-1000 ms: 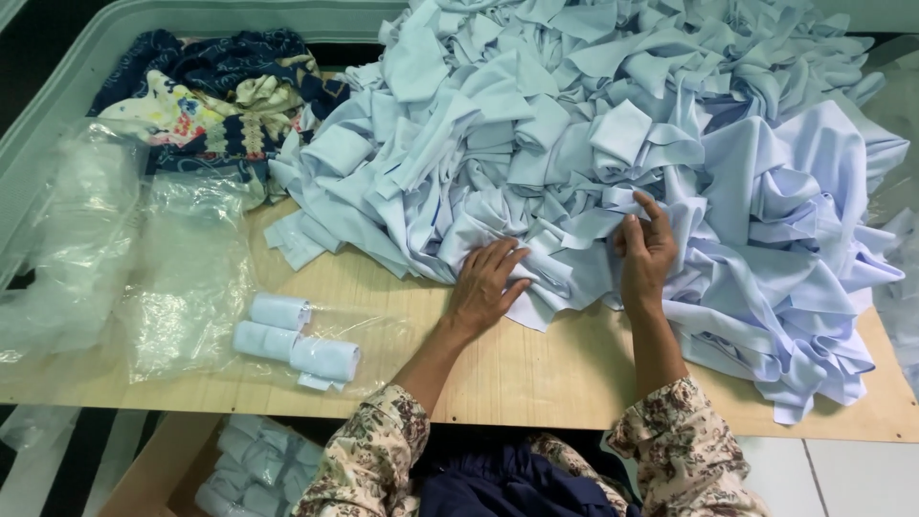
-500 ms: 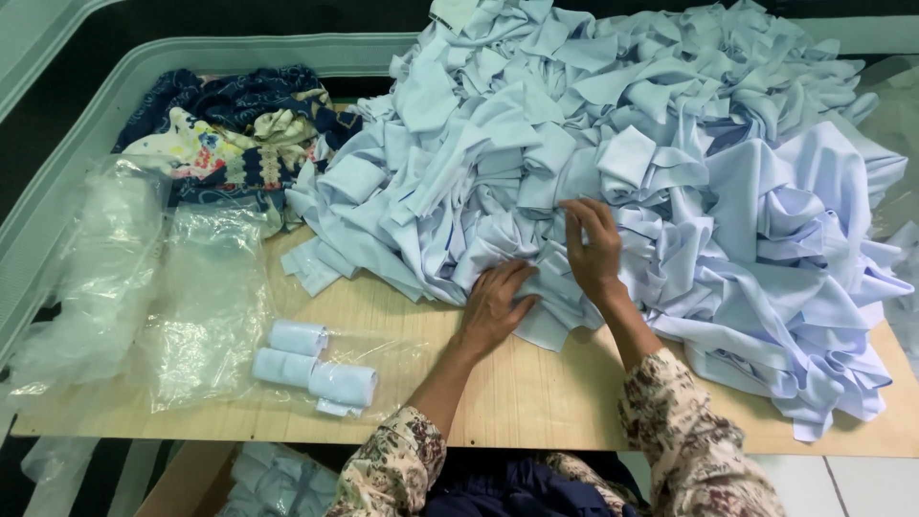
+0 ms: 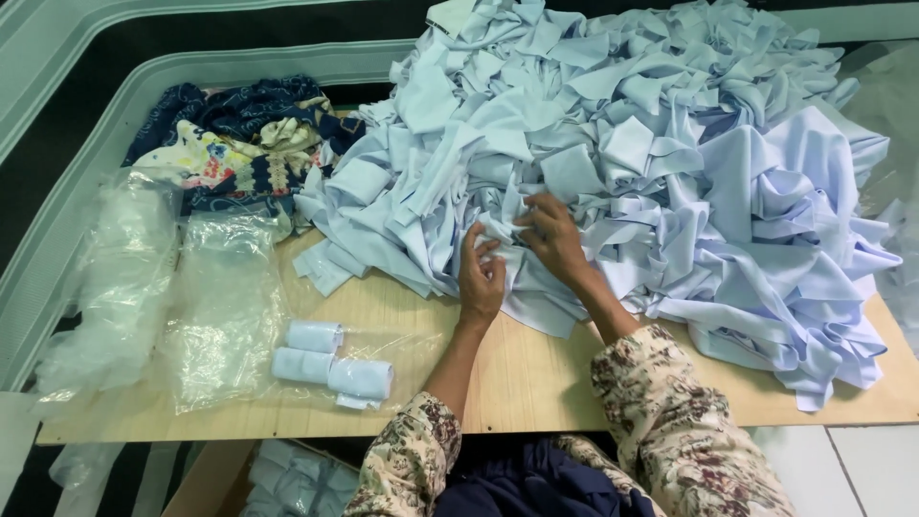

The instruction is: Folding light blue fabric pieces and placing them into small plastic bags for packaging.

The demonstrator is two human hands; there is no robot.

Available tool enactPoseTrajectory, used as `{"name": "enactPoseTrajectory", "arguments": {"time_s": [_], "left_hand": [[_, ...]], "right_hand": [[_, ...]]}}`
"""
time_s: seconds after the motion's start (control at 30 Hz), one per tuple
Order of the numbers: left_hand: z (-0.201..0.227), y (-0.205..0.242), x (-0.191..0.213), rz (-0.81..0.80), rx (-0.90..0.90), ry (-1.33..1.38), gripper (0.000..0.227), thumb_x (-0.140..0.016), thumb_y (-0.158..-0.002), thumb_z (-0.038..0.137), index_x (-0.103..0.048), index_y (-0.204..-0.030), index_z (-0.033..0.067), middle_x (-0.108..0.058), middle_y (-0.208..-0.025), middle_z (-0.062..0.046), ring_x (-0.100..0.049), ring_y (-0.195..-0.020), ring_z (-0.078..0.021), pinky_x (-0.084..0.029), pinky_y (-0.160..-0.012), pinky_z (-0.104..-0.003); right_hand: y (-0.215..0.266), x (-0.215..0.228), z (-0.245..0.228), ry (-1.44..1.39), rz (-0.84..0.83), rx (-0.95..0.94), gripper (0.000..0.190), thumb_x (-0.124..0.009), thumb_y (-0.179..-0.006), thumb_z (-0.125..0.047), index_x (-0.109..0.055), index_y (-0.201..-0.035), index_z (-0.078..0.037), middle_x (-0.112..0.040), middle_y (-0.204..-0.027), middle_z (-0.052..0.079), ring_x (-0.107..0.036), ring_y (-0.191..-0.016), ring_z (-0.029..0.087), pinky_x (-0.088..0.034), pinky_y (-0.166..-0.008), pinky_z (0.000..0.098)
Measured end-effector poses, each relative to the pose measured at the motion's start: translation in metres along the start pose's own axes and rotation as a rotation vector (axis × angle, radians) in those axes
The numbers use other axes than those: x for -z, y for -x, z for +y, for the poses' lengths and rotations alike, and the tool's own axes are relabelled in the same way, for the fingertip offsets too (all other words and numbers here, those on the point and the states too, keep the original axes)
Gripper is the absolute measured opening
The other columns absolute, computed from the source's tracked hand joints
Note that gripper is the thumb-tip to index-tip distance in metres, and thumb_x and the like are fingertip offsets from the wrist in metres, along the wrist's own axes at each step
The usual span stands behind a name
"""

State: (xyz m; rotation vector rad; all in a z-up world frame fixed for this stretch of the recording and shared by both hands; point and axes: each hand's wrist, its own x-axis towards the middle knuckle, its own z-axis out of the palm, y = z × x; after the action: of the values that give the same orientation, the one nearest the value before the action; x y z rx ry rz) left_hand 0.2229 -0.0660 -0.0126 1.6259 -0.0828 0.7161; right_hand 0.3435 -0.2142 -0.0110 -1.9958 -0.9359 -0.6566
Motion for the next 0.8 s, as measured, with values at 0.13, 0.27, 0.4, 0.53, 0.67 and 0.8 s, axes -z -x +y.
{"name": "enactPoseTrajectory", "arguments": {"time_s": [0.13, 0.27, 0.4, 0.53, 0.67, 0.8], "left_hand": [[-0.011, 0.001, 0.003, 0.002, -0.061, -0.025, 0.072, -0.051, -0.083, -0.007, -0.035, -0.154, -0.0002, -0.039, -0.148, -0.026, -0.057, -0.126, -0.0391, -0.061, -0.092, -0.042], [-0.012, 0.002, 0.002, 0.029, -0.127, -0.106, 0.060, -0.052, -0.085, -0.003, -0.048, -0.145, 0.0018, -0.043, -0.146, -0.021, -0.057, -0.127, -0.0350, -0.062, -0.091, -0.035], [-0.021, 0.002, 0.001, 0.032, -0.115, -0.118, 0.050, -0.051, -0.089, -0.003, -0.058, -0.138, 0.0058, -0.047, -0.144, -0.019, -0.055, -0.129, -0.0353, -0.062, -0.092, -0.033], [-0.017, -0.001, 0.003, -0.002, -0.136, -0.129, 0.048, -0.050, -0.089, -0.004, -0.061, -0.135, 0.0065, -0.047, -0.145, -0.019, -0.053, -0.132, -0.0356, -0.061, -0.091, -0.031], [-0.018, 0.001, 0.005, -0.002, -0.124, -0.106, 0.044, -0.049, -0.089, -0.005, -0.065, -0.128, 0.0081, -0.048, -0.145, -0.018, -0.053, -0.133, -0.0362, -0.061, -0.091, -0.033], [-0.017, -0.001, 0.007, -0.007, -0.095, -0.052, 0.042, -0.048, -0.091, -0.005, -0.066, -0.126, 0.0097, -0.048, -0.146, -0.018, -0.052, -0.134, -0.0364, -0.059, -0.091, -0.031]], "right_hand": [[0.042, 0.029, -0.026, -0.074, -0.017, -0.010, 0.021, -0.080, -0.080, 0.003, -0.081, -0.093, -0.012, -0.066, -0.123, 0.014, -0.060, -0.124, 0.036, -0.044, -0.108, 0.0497], [0.077, 0.056, -0.024, 0.023, -0.084, -0.308, 0.039, -0.061, -0.077, 0.008, -0.079, -0.088, -0.025, -0.070, -0.109, -0.001, -0.070, -0.107, 0.027, -0.054, -0.094, 0.0410], [0.059, 0.086, 0.013, 0.106, 0.143, -0.330, 0.041, -0.057, -0.084, 0.014, -0.076, -0.095, -0.020, -0.073, -0.101, 0.003, -0.070, -0.106, 0.027, -0.054, -0.094, 0.0373], [-0.011, 0.093, -0.002, 0.228, 0.277, -0.252, 0.037, -0.059, -0.087, 0.010, -0.077, -0.109, -0.013, -0.068, -0.112, 0.010, -0.067, -0.109, 0.032, -0.054, -0.095, 0.0423], [-0.071, 0.064, -0.022, 0.309, 0.142, -0.234, 0.039, -0.065, -0.094, 0.000, -0.069, -0.128, -0.019, -0.057, -0.122, 0.010, -0.060, -0.113, 0.032, -0.053, -0.094, 0.0448], [-0.101, 0.015, -0.021, 0.645, 0.017, -0.096, 0.066, -0.080, -0.084, -0.021, -0.058, -0.146, -0.028, -0.052, -0.133, 0.012, -0.055, -0.115, 0.035, -0.047, -0.088, 0.0548]]}}
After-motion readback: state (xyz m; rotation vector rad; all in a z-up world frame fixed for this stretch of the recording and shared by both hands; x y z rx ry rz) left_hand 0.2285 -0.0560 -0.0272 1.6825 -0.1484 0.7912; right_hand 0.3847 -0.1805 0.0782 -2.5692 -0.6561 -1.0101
